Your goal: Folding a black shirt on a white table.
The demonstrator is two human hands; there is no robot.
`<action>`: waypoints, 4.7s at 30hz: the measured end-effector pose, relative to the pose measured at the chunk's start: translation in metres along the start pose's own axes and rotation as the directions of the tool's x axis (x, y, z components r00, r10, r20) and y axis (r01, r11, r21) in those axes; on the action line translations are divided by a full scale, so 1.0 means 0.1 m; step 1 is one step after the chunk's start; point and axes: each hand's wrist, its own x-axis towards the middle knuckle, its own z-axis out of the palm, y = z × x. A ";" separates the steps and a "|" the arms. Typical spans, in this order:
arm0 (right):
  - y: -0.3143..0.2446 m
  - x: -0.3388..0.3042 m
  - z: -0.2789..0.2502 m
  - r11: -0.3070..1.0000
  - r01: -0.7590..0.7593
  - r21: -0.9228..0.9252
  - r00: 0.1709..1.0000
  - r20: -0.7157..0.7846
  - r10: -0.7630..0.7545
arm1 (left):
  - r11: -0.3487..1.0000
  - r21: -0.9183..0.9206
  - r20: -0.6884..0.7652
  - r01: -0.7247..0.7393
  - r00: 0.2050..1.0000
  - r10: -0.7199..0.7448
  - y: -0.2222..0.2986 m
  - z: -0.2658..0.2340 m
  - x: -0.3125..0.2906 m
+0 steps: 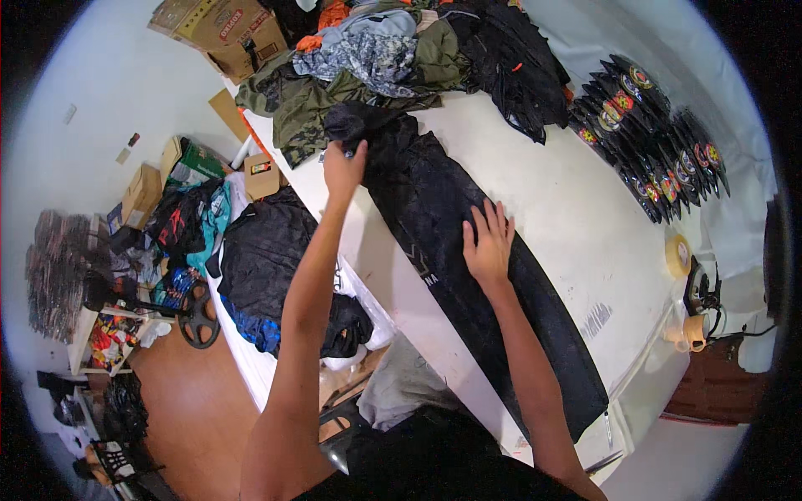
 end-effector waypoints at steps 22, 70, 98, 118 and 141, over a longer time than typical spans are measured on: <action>-0.37 0.48 0.26 0.896 -0.096 0.433 0.979 0.206 0.005 | 0.162 -0.680 0.686 0.715 0.699 -0.202 0.16 0.14 0.28; 0.20 -2.13 -2.09 0.589 -0.503 0.633 0.807 0.099 0.583 | 0.362 -0.643 0.547 0.675 0.735 -0.400 1.18 -1.10 -2.52; 0.69 -1.38 -3.18 0.585 -0.308 0.750 0.949 0.199 0.244 | 0.251 -0.426 0.807 0.869 0.491 -0.329 1.30 -0.95 -2.43; 0.74 0.26 -0.71 0.329 -0.621 0.712 0.781 0.526 0.336 | -0.225 -0.362 0.913 0.904 0.296 -0.279 1.55 -0.85 -2.44; -0.22 -0.82 -0.95 0.895 0.294 0.336 0.909 0.192 -0.371 | 0.867 -0.317 0.410 -0.385 0.768 0.492 0.89 -0.63 -1.86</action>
